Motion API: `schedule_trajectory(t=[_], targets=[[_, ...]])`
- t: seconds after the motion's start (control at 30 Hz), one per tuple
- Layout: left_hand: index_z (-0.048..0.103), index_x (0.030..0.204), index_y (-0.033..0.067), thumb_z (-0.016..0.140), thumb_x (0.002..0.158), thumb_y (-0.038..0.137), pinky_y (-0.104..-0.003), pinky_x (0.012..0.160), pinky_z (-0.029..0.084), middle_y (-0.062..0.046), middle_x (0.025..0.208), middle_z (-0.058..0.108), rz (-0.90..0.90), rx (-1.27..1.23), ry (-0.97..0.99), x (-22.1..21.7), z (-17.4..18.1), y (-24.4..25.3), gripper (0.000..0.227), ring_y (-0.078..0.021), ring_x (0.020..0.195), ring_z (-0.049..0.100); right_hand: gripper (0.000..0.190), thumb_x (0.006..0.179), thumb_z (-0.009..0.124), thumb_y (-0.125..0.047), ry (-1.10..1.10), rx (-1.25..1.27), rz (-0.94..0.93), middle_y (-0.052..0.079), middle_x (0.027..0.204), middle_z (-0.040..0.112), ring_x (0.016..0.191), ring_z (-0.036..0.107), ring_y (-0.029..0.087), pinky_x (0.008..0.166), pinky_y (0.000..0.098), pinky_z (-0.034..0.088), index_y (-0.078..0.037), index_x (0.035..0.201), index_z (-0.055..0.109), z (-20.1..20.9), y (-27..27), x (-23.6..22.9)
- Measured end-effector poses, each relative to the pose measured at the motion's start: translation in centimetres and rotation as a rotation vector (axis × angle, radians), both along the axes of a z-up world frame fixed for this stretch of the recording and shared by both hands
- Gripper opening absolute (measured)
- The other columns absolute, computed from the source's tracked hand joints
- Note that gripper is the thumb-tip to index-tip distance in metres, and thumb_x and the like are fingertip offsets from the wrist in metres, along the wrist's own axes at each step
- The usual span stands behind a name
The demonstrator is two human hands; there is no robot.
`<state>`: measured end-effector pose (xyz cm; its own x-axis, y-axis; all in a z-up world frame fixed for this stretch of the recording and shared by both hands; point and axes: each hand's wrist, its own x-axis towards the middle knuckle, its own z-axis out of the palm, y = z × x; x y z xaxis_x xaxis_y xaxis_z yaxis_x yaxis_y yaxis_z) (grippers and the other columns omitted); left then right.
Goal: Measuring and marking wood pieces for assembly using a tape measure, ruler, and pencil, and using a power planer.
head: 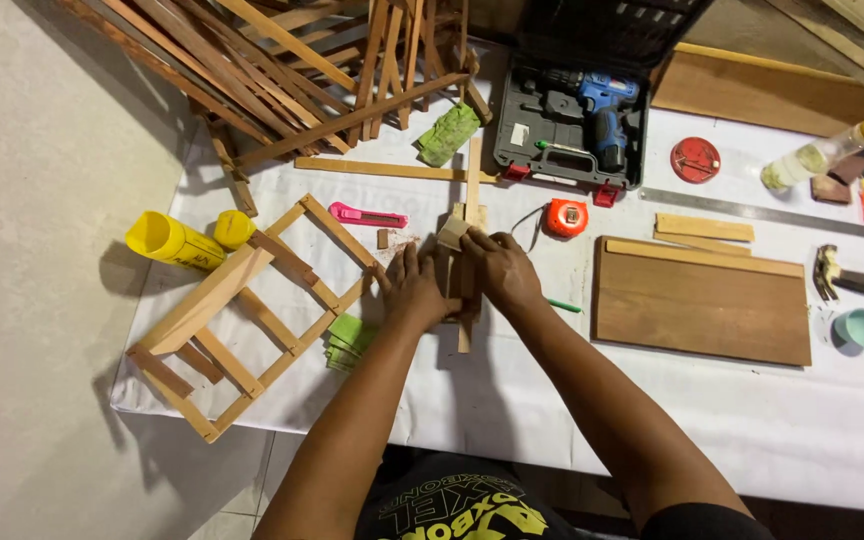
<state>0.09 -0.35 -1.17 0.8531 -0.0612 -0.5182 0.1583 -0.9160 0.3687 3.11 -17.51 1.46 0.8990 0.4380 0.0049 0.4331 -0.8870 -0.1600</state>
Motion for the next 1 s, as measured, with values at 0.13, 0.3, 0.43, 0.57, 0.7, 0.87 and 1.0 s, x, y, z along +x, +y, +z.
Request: schedule_trajectory(t=[0.13,0.3,0.43,0.57,0.7,0.87,1.0], targets=[[0.025,0.163,0.0163,0.077,0.070,0.070,-0.069,0.121,-0.005,-0.014,0.173,0.006,-0.011,0.008,-0.094,-0.2,-1.7,-0.1,0.119,-0.0323,0.160,0.004,0.055,0.081,0.071,-0.018,0.082,0.018,-0.012,0.003,0.147,0.057,0.117,0.058,0.031,0.101,0.0376,0.050,-0.017,0.135,0.064,1.8,0.3,-5.6],[0.022,0.162,0.0161,0.074,0.072,0.072,-0.067,0.121,-0.005,-0.013,0.172,0.004,0.018,-0.005,-0.077,-0.1,-1.3,-0.2,0.118,-0.0322,0.159,0.001,0.057,0.084,0.065,-0.008,-0.019,0.014,0.069,0.003,0.148,0.059,0.119,0.059,0.030,0.102,0.0371,0.050,-0.015,0.141,0.062,0.4,-0.6,-6.6],[0.020,0.163,0.0133,0.076,0.070,0.072,-0.067,0.119,-0.005,-0.014,0.173,0.002,0.004,0.019,-0.049,-0.2,-0.2,0.0,0.123,-0.0335,0.159,0.000,0.063,0.080,0.067,-0.012,0.012,0.029,0.031,0.005,0.148,0.057,0.118,0.059,0.031,0.102,0.0391,0.051,-0.012,0.142,0.059,0.4,0.0,-2.1],[0.016,0.163,0.0116,0.071,0.068,0.083,-0.069,0.119,-0.006,-0.017,0.172,-0.001,-0.009,-0.008,0.014,-0.2,1.4,0.1,0.131,-0.0341,0.159,-0.003,0.058,0.087,0.059,-0.006,-0.022,-0.034,-0.008,0.001,0.150,0.056,0.117,0.059,0.037,0.093,0.0425,0.054,-0.018,0.144,0.058,-2.4,-0.3,5.8],[0.018,0.163,0.0101,0.068,0.066,0.088,-0.069,0.118,-0.004,-0.019,0.172,0.001,-0.008,-0.035,-0.038,-0.2,-0.1,0.2,0.134,-0.0365,0.158,-0.002,0.034,0.103,0.056,-0.022,-0.063,0.065,-0.055,0.004,0.147,0.060,0.119,0.059,0.042,0.094,0.0452,0.054,-0.019,0.137,0.063,-1.7,0.3,11.1],[0.017,0.163,0.0120,0.068,0.065,0.088,-0.070,0.119,-0.006,-0.017,0.171,0.000,0.001,-0.025,-0.013,0.1,-0.1,0.3,0.134,-0.0350,0.158,-0.002,0.032,0.103,0.054,-0.022,-0.021,-0.001,-0.082,0.004,0.148,0.061,0.115,0.061,0.041,0.094,0.0449,0.055,-0.018,0.134,0.064,0.0,1.3,11.7],[0.017,0.164,0.0117,0.070,0.068,0.084,-0.069,0.119,-0.006,-0.017,0.172,0.001,-0.007,-0.021,-0.018,-0.3,1.1,0.3,0.131,-0.0343,0.159,-0.002,0.052,0.088,0.056,-0.008,-0.107,-0.043,0.030,0.005,0.146,0.061,0.114,0.062,0.039,0.092,0.0423,0.055,-0.016,0.140,0.063,-2.3,-0.6,8.2]])
